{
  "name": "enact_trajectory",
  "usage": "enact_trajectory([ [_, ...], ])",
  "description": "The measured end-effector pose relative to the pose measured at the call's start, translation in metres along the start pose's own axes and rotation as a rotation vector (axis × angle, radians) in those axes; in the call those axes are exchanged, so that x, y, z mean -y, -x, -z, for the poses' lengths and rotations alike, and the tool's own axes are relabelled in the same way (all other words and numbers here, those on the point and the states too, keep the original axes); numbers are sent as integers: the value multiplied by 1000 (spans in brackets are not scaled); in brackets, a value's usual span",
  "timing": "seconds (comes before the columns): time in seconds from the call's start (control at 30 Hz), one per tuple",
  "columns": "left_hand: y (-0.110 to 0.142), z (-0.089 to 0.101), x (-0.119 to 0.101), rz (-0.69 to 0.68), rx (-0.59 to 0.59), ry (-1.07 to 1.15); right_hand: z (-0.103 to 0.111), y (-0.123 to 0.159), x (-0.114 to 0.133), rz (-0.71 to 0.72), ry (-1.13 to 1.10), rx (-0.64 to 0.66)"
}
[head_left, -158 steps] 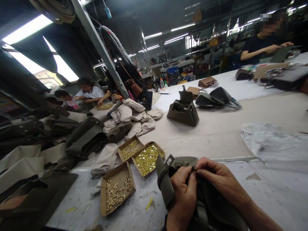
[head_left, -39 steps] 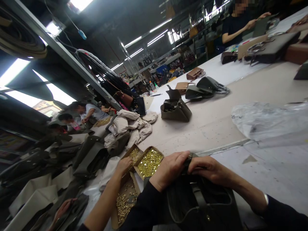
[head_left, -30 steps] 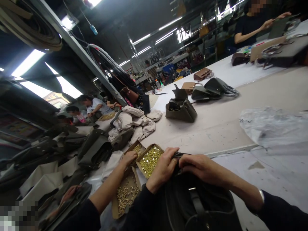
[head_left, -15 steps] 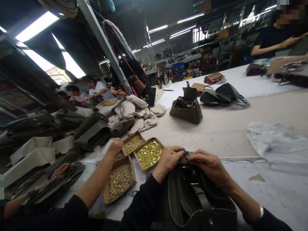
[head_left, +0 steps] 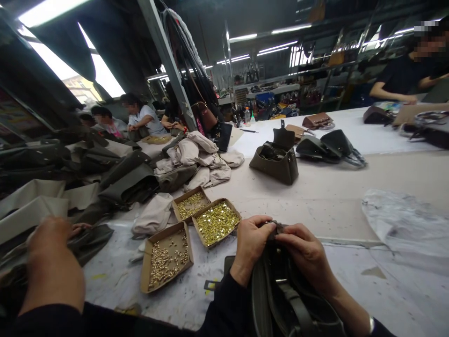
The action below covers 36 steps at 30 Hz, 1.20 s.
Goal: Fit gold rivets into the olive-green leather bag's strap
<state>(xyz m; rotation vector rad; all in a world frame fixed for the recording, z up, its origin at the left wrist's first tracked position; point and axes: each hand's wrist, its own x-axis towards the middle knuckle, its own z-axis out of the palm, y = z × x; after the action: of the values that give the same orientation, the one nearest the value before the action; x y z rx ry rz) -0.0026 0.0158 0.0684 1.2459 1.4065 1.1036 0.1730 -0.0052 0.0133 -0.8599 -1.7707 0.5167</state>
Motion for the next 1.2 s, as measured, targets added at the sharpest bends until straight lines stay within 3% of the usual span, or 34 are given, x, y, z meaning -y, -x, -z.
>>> enact_trajectory([
  [0.33, 0, 5, 2, -3, 24, 15, -6, 1, 5, 56, 57, -76],
  [0.83, 2, 4, 6, -35, 46, 60, -12, 0, 3, -161, -167, -125],
  [1.2, 3, 4, 5, -60, 29, 27, -12, 0, 1, -205, -229, -113],
])
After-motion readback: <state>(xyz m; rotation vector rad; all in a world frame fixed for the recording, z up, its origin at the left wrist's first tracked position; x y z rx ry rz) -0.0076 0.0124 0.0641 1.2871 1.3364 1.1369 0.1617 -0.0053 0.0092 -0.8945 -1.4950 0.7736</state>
